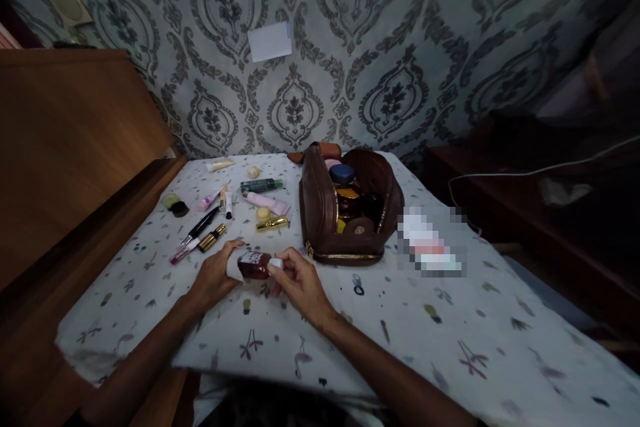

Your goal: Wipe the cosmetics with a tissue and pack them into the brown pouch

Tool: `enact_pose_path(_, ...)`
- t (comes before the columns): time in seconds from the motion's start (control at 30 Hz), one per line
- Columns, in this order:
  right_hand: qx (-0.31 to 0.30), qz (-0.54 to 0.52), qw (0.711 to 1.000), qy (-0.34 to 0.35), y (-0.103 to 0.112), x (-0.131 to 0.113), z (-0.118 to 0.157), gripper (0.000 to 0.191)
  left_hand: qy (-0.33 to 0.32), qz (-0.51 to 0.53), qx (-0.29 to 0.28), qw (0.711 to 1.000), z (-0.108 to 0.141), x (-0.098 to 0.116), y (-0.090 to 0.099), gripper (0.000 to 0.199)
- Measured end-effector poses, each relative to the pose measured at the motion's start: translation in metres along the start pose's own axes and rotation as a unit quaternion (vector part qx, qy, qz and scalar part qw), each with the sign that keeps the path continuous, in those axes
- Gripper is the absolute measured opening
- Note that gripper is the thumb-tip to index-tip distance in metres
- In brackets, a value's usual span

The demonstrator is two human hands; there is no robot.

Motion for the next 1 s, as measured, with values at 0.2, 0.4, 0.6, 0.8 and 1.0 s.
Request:
enact_pose_path(0.2,0.004,0.015,1.0,0.004,0.001,0.0,0.0,0.041,-0.033,-0.017,0.001,0.999,0.0,-0.003,-0.001,0.056)
enact_pose_path(0.4,0.015,0.004,1.0,0.012,0.001,-0.001,0.0,0.039,-0.027,-0.025,-0.025,0.999,0.001,0.002,0.004,0.044)
enact_pose_path(0.6,0.0,-0.008,1.0,0.012,0.0,-0.003,0.001,0.04,-0.039,0.0,-0.012,0.999,0.002,0.006,0.007,0.027)
enact_pose_path(0.8,0.003,0.004,1.0,0.005,-0.001,0.001,0.001,0.038,-0.052,-0.011,0.121,0.991,0.004,0.003,0.005,0.03)
enact_pose_path(1.0,0.011,0.009,1.0,0.012,0.0,-0.001,0.002,0.037,-0.085,-0.092,0.163,0.979,0.001,0.015,0.006,0.033)
Point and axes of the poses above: each hand's wrist, its own z-axis away from the middle knuckle, its own y-axis out of the back of the hand, x = y × z, the point moved 1 cm from there along -z, towards the middle knuckle, and after that the axes turned 13 degrees about -x, right-handed, at the moved point
